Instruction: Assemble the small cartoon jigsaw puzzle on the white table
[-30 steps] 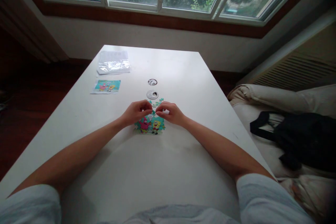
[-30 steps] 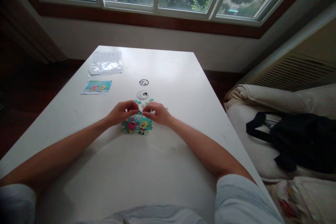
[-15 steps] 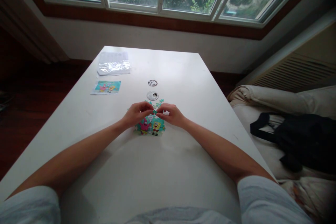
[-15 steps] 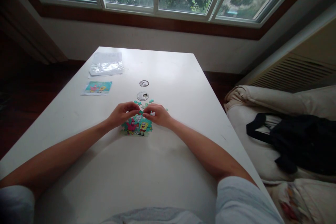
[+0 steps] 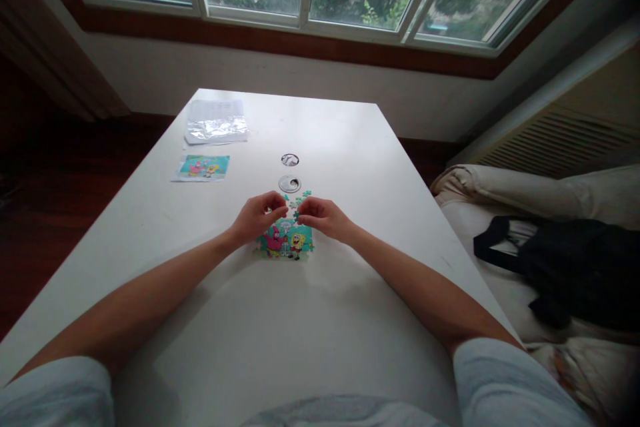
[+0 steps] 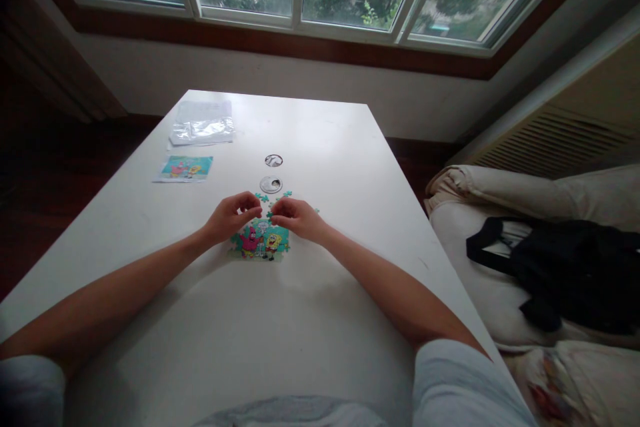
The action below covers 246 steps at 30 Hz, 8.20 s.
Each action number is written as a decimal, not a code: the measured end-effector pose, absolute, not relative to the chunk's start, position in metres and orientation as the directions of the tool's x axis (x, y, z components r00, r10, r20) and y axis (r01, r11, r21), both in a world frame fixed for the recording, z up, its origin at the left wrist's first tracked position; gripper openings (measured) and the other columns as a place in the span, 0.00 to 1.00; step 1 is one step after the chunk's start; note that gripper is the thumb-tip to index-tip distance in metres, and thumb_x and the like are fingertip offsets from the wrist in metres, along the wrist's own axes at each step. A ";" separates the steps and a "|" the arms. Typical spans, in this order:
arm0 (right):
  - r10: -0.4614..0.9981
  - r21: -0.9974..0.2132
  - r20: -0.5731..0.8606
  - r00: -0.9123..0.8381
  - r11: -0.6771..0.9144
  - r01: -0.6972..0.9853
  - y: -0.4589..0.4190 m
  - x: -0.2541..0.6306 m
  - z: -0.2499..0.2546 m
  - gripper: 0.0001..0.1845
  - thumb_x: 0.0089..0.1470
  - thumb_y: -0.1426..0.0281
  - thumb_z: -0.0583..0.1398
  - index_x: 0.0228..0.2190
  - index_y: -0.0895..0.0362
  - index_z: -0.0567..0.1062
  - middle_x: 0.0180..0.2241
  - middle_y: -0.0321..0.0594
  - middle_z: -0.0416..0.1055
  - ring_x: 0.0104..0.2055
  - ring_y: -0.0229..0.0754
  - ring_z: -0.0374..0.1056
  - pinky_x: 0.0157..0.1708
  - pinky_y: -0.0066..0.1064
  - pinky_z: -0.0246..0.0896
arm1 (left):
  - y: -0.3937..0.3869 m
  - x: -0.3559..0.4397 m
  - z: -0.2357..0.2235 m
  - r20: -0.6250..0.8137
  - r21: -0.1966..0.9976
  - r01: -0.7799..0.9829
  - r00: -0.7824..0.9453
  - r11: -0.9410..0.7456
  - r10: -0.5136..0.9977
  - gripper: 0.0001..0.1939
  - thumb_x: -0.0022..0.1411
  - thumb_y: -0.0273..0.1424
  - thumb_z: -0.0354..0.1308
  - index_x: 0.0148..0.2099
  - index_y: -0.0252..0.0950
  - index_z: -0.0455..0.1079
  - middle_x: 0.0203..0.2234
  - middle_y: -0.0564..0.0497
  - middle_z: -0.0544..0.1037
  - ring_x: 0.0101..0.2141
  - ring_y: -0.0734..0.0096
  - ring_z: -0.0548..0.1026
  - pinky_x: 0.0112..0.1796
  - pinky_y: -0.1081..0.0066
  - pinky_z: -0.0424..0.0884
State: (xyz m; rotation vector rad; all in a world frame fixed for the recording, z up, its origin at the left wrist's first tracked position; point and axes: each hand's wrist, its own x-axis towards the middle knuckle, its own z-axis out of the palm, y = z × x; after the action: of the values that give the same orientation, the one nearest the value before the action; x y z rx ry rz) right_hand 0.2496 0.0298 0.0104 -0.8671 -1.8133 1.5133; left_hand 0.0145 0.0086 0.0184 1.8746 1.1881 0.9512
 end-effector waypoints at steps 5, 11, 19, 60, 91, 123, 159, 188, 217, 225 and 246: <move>0.870 -0.994 -0.062 -0.489 -0.095 -0.044 0.033 0.254 0.019 0.20 0.45 0.60 0.72 0.34 0.58 0.71 0.28 0.37 0.76 0.29 0.35 0.68 0.31 0.28 0.61 | 0.006 0.012 0.021 0.263 0.704 0.497 0.482 -0.508 0.836 0.10 0.69 0.37 0.56 0.39 0.36 0.73 0.33 0.51 0.79 0.34 0.70 0.73 0.37 0.70 0.67; 0.860 -0.978 -0.198 -0.471 -0.207 0.033 0.032 0.257 0.026 0.16 0.45 0.62 0.68 0.30 0.58 0.72 0.25 0.36 0.75 0.26 0.33 0.66 0.27 0.26 0.58 | 0.000 0.013 0.022 0.264 0.376 0.393 0.823 -0.839 0.504 0.12 0.69 0.39 0.59 0.50 0.42 0.76 0.50 0.45 0.78 0.49 0.59 0.72 0.54 0.60 0.65; 0.806 -0.953 -0.241 -0.541 -0.092 0.288 0.035 0.263 0.027 0.15 0.46 0.60 0.68 0.28 0.60 0.77 0.23 0.35 0.72 0.26 0.33 0.64 0.27 0.26 0.56 | 0.016 -0.007 0.024 0.190 0.316 0.441 0.838 -0.840 0.511 0.10 0.66 0.35 0.61 0.48 0.43 0.76 0.50 0.47 0.77 0.50 0.59 0.72 0.54 0.62 0.63; 0.796 -0.496 0.055 -0.602 0.545 0.676 0.018 0.249 0.014 0.09 0.56 0.70 0.63 0.25 0.58 0.74 0.26 0.35 0.69 0.31 0.36 0.60 0.32 0.28 0.45 | 0.024 -0.013 0.019 0.228 0.342 0.462 0.804 -0.818 0.549 0.11 0.66 0.40 0.62 0.46 0.40 0.74 0.47 0.46 0.77 0.46 0.61 0.72 0.53 0.62 0.65; 0.870 -0.520 0.289 -0.399 0.492 0.698 0.059 0.282 -0.002 0.07 0.61 0.68 0.60 0.32 0.56 0.77 0.30 0.38 0.71 0.34 0.39 0.63 0.37 0.30 0.56 | 0.032 -0.020 0.013 0.286 0.334 0.541 0.722 -0.772 0.630 0.11 0.72 0.34 0.52 0.39 0.38 0.74 0.37 0.48 0.78 0.39 0.65 0.73 0.44 0.65 0.68; 0.741 -0.292 0.276 -0.612 0.671 0.681 0.047 0.267 -0.003 0.10 0.65 0.66 0.61 0.46 0.50 0.81 0.50 0.44 0.74 0.56 0.50 0.61 0.54 0.42 0.54 | 0.038 -0.027 0.011 0.297 0.343 0.559 0.698 -0.755 0.651 0.09 0.69 0.34 0.56 0.40 0.39 0.76 0.39 0.47 0.77 0.41 0.63 0.71 0.46 0.63 0.69; 0.658 -0.655 0.020 -0.752 0.577 0.488 0.014 0.250 0.027 0.02 0.54 0.74 0.65 0.31 0.57 0.76 0.25 0.32 0.70 0.30 0.35 0.62 0.34 0.26 0.51 | 0.022 -0.013 0.019 0.218 0.308 0.482 0.803 -0.820 0.554 0.17 0.62 0.40 0.65 0.52 0.45 0.75 0.50 0.46 0.75 0.49 0.58 0.71 0.55 0.59 0.65; 0.613 -0.547 0.049 -0.788 0.677 0.492 0.017 0.250 0.021 0.03 0.56 0.74 0.66 0.33 0.57 0.77 0.29 0.34 0.73 0.35 0.37 0.64 0.41 0.28 0.50 | 0.023 -0.014 0.015 0.215 0.309 0.485 0.802 -0.818 0.557 0.17 0.64 0.42 0.63 0.53 0.43 0.74 0.51 0.46 0.74 0.50 0.59 0.71 0.56 0.60 0.65; 0.863 -0.130 -0.161 -0.479 0.462 0.877 0.056 0.306 0.045 0.13 0.61 0.74 0.58 0.45 0.51 0.77 0.45 0.39 0.76 0.40 0.39 0.70 0.34 0.27 0.52 | 0.024 -0.015 0.019 0.215 0.337 0.478 0.799 -0.811 0.561 0.15 0.65 0.40 0.63 0.52 0.44 0.76 0.51 0.46 0.75 0.50 0.59 0.72 0.55 0.61 0.64; 0.899 -0.114 -0.161 -0.406 0.392 0.913 0.054 0.306 0.045 0.11 0.60 0.63 0.63 0.44 0.52 0.78 0.44 0.41 0.75 0.39 0.40 0.69 0.33 0.27 0.52 | 0.023 -0.015 0.020 0.209 0.340 0.480 0.800 -0.808 0.563 0.15 0.65 0.40 0.62 0.52 0.44 0.75 0.51 0.46 0.75 0.50 0.59 0.71 0.56 0.61 0.64; 0.851 -0.245 -0.143 -0.506 0.465 0.851 0.072 0.317 0.033 0.08 0.57 0.69 0.64 0.40 0.57 0.77 0.39 0.41 0.71 0.41 0.40 0.66 0.42 0.27 0.57 | 0.023 -0.014 0.018 0.206 0.353 0.483 0.796 -0.802 0.570 0.15 0.66 0.41 0.62 0.52 0.44 0.75 0.51 0.46 0.75 0.50 0.59 0.71 0.56 0.60 0.64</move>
State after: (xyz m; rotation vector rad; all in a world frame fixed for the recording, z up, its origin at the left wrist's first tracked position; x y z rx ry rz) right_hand 0.3166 0.0723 0.0332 -1.5622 -2.6892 0.4499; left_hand -0.0141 0.0234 0.0184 2.7025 0.8102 0.4401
